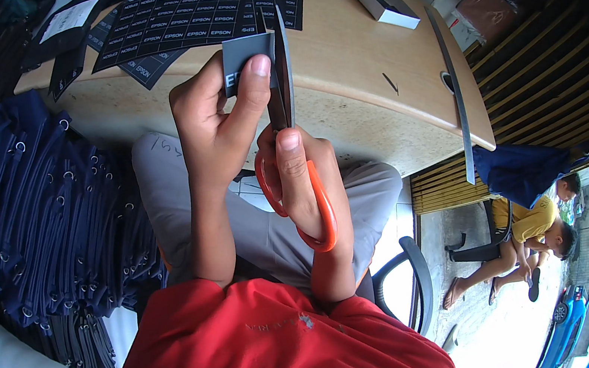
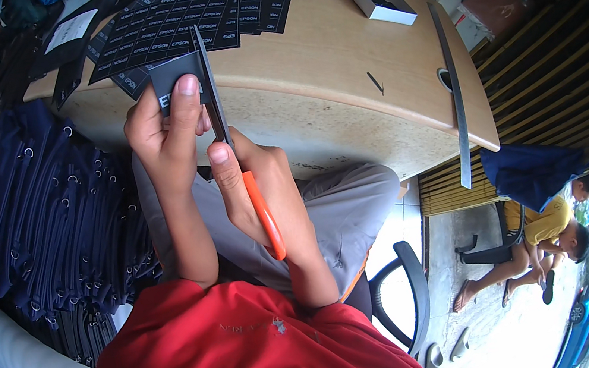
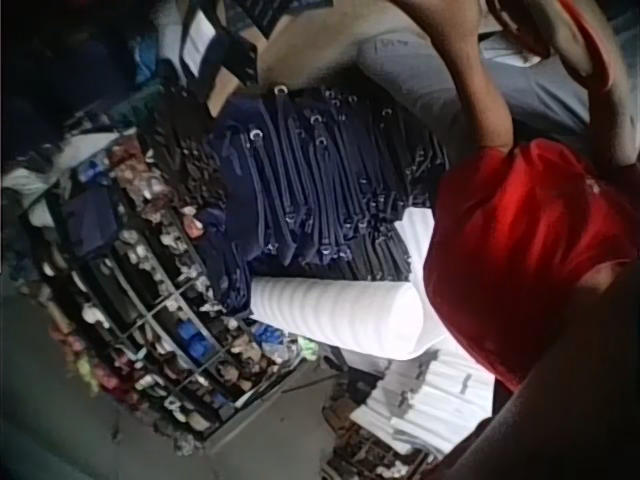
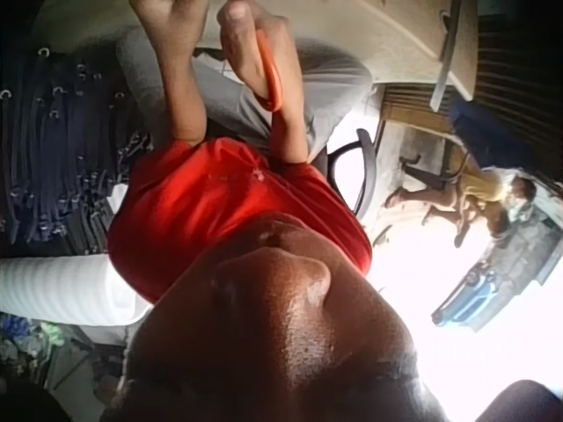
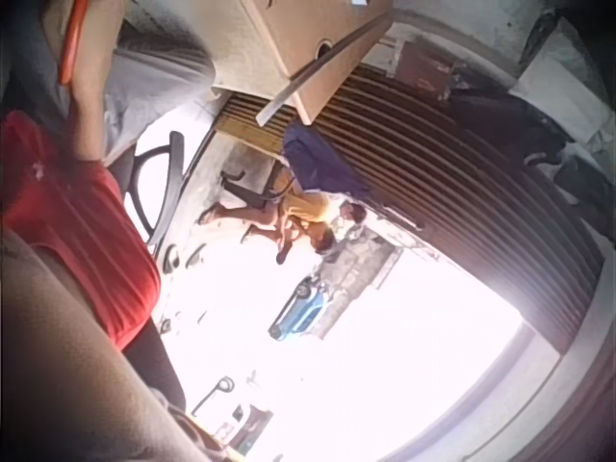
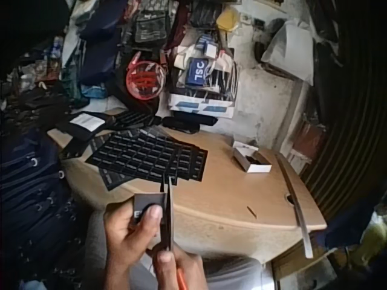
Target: The person cuts individual printed labels from sheets using scissors, places cut pieces into a small box on the table, and cuts sheets of labels into strips.
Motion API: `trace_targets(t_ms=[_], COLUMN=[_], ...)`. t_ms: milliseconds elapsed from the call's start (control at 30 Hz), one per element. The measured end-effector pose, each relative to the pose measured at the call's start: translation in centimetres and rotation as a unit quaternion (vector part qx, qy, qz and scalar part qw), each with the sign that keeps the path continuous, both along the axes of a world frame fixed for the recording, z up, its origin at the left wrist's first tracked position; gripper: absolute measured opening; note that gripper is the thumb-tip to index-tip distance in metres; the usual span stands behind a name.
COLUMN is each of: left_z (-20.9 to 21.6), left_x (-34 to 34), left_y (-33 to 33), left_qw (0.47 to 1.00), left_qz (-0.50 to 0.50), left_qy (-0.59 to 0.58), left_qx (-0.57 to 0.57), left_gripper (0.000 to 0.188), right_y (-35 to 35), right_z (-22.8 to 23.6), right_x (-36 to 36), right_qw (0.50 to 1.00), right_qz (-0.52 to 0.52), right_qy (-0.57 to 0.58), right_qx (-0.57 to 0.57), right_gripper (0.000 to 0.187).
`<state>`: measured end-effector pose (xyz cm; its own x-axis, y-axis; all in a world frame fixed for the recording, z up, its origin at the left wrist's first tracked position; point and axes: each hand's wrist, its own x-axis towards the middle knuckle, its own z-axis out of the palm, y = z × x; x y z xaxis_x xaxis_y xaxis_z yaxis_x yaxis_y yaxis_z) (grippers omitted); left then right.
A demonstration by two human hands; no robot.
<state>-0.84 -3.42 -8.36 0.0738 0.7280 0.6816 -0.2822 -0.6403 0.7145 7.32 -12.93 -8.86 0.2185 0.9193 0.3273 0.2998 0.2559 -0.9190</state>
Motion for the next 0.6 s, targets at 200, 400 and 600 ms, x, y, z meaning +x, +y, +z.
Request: trace_targets(t_ms=[200,400,600], left_z=[0.06,-0.13,0.06], left_x=[0.03,-0.05,0.01], left_y=[-0.09,0.11,-0.03], left_qw=[1.0,1.0,1.0], left_qz=[0.0,0.001,0.003], left_qy=[-0.01,-0.011,-0.023], left_qx=[-0.004,0.002,-0.005], left_gripper=[0.017,0.017,0.017], right_y=[0.18,-0.02,0.25], right_z=[0.04,0.29,0.12], right_x=[-0.31,-0.11,-0.73], right_qw=[1.0,1.0,1.0], right_qz=[-0.009,-0.003,-0.022], right_qy=[-0.001,0.018,-0.004], right_qx=[0.008,-0.025,0.008], right_gripper=[0.057,0.049,0.057])
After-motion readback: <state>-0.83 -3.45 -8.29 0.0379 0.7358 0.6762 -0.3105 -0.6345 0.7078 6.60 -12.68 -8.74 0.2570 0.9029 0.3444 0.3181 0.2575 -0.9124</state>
